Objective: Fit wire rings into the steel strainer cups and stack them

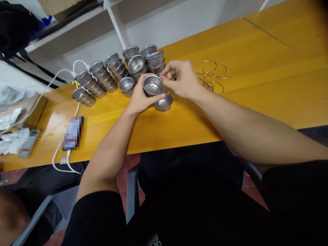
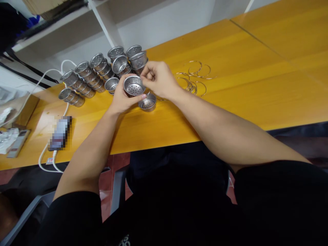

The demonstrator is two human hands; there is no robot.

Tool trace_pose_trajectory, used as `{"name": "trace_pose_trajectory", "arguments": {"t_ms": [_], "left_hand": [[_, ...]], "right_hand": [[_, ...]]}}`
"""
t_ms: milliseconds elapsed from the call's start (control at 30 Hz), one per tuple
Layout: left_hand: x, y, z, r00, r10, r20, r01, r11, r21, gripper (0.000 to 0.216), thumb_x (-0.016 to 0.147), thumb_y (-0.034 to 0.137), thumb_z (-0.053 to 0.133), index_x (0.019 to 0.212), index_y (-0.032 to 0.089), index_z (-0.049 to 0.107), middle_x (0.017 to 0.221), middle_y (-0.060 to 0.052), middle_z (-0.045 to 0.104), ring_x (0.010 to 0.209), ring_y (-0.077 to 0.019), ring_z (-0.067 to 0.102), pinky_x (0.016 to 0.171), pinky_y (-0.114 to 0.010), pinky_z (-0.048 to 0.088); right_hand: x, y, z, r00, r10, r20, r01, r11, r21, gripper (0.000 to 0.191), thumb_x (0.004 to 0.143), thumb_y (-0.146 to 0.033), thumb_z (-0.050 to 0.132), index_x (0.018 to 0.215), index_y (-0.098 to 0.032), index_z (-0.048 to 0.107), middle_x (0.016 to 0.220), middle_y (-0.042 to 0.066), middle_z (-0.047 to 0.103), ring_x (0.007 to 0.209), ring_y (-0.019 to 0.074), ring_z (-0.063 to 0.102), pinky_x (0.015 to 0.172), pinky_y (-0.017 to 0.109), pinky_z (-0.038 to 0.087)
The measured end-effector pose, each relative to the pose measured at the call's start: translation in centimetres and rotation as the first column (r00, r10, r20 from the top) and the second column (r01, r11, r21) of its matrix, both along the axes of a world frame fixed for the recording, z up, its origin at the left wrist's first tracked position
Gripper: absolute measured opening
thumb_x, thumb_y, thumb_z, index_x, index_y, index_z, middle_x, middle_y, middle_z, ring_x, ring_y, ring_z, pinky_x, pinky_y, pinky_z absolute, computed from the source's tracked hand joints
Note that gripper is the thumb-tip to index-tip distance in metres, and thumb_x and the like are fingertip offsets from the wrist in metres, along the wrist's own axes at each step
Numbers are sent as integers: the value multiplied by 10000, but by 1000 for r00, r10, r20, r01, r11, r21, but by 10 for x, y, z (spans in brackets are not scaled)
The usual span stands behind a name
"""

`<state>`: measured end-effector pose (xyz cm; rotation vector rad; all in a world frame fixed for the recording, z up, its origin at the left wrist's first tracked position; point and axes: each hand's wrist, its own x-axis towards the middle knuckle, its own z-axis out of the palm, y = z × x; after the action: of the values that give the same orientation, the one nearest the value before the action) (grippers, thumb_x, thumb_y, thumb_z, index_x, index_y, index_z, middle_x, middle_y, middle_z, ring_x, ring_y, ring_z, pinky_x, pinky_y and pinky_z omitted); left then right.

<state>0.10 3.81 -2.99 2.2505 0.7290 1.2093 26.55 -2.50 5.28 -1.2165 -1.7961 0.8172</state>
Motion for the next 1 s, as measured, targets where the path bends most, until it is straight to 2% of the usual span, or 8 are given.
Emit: {"name": "trace_pose_trajectory", "arguments": {"t_ms": [133,267,433,667,867,1000], "left_hand": [[-3,9,-7,999,-20,-35,22,997,75,1189,868,1062,974,1750,355,605,1689,-128,763,1601,-407,802,1455,-663,623],[-4,15,-13,996,-85,-23,87,991,103,1161,974,1099,823,1848,393,529,1797,-146,712,1678,-422,766,1463,-657,618],[-6,18,-14,997,-65,-34,68,992,110,1156,934,1021,951,1820,392,557,1757,-133,731,1657,-419,768,1476,-676,596],[-3,12,-9,998,-61,2,61,994,96,1131,888,1016,1000,1740,371,627,1645,-121,767,1550,-399,811,1423,-680,623],[-2,0,3,999,45,3,-45,997,59,1137,769,960,1125,1623,324,725,1579,-135,793,1513,-390,808,1408,-661,636],[0,-2,4,997,81,6,-81,996,42,1112,741,956,1142,1549,304,745,1513,-111,815,1479,-374,815,1404,-647,639]], "right_hand": [[-1,19,-19,970,92,-223,-57,985,162,564,989,-681,1151,965,-323,716,754,9,593,745,261,603,631,408,565],[0,25,-24,950,139,-281,-83,976,202,544,972,-547,1180,926,-312,692,740,-3,583,678,224,515,570,373,476],[0,23,-22,948,142,-286,-86,976,202,528,971,-549,1166,932,-321,691,753,4,589,691,235,524,581,385,498],[0,25,-26,951,140,-274,-77,970,229,484,983,-597,1126,936,-333,724,738,9,583,689,242,502,590,409,516],[0,25,-28,945,174,-275,-107,964,243,521,1009,-629,1127,938,-324,711,715,-8,526,687,234,513,621,409,543],[-1,23,-28,944,195,-266,-131,962,241,524,1020,-622,1121,939,-321,700,714,-13,536,703,231,534,640,407,550]]}}
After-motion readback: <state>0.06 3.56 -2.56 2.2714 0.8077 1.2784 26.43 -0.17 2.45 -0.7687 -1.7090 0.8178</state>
